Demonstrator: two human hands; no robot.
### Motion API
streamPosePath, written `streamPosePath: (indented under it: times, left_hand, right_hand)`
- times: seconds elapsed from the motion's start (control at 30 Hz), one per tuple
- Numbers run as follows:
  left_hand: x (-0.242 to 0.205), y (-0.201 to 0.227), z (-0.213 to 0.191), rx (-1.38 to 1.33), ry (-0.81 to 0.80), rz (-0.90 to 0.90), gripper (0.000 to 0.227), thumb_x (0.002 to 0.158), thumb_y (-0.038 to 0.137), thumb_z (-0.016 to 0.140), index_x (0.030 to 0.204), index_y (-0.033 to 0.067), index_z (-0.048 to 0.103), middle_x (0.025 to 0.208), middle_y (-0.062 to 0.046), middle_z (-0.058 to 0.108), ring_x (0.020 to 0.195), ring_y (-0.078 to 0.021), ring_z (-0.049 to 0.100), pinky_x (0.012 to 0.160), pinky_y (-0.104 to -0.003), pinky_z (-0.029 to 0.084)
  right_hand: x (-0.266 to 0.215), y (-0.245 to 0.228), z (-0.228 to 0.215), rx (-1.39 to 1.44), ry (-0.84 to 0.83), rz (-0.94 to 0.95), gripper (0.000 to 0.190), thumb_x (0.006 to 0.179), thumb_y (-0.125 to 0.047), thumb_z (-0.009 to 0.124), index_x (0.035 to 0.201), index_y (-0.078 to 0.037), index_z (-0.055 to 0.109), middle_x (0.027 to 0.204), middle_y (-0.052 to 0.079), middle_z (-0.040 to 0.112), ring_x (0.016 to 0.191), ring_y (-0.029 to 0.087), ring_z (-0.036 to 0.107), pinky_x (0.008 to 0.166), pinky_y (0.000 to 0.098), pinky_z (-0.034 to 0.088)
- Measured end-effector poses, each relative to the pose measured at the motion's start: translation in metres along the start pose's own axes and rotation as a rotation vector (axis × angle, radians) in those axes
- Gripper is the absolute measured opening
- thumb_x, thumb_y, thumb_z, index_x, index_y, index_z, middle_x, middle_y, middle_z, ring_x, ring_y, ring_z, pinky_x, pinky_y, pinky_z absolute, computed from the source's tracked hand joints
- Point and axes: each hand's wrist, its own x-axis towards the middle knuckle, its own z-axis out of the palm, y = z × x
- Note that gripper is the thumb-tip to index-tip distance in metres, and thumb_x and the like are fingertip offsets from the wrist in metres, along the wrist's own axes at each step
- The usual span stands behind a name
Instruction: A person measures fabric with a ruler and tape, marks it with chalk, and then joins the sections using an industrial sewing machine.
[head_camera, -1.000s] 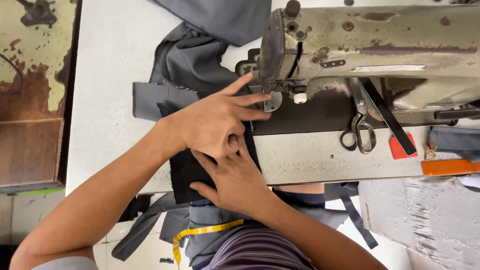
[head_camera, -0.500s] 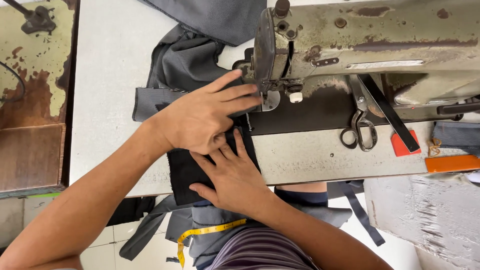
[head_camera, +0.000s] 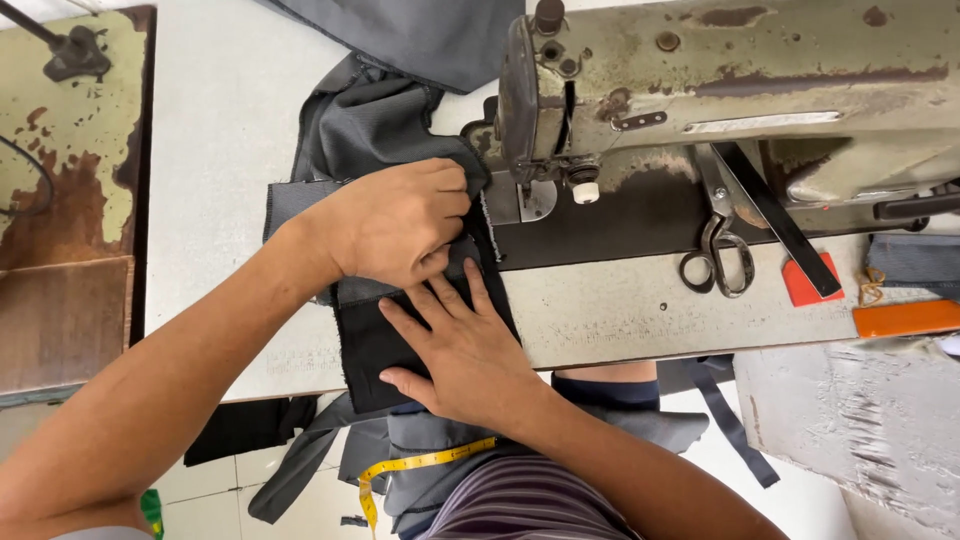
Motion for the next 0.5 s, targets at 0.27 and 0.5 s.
streamPosePath:
  times: [0.27,0.5]
  left_hand:
    - [-0.022,0.045,-0.005,0.103,0.159,-0.103,0.038,0.098,0.028,0.053,0.068,0.0048,0.054,0.071,-0.009,0.052,0.091,-0.0327,0.065,0.108,-0.056,0.045]
    - [-0.02,0.053,-0.014,0.151,0.155,-0.558,0.052,0.111,0.041,0.037,0.07,0.0141,0.055,0.064,-0.003,0.053,0.054,-0.0264,0.059,0.062,-0.039,0.052]
  right_hand:
    - [-0.006,0.005,0.022,0.036,0.005,0.023,0.066,0.098,-0.054,0.051,0.143,-0.005,0.056,0.143,0.025,0.052,0.141,0.045,0.041,0.121,0.0694,0.008]
    - [0.003,-0.003,-0.006,0.069,-0.006,0.005,0.063,0.1,-0.05,0.053,0.146,-0.007,0.053,0.154,0.023,0.043,0.149,0.044,0.031,0.122,0.0674,0.005]
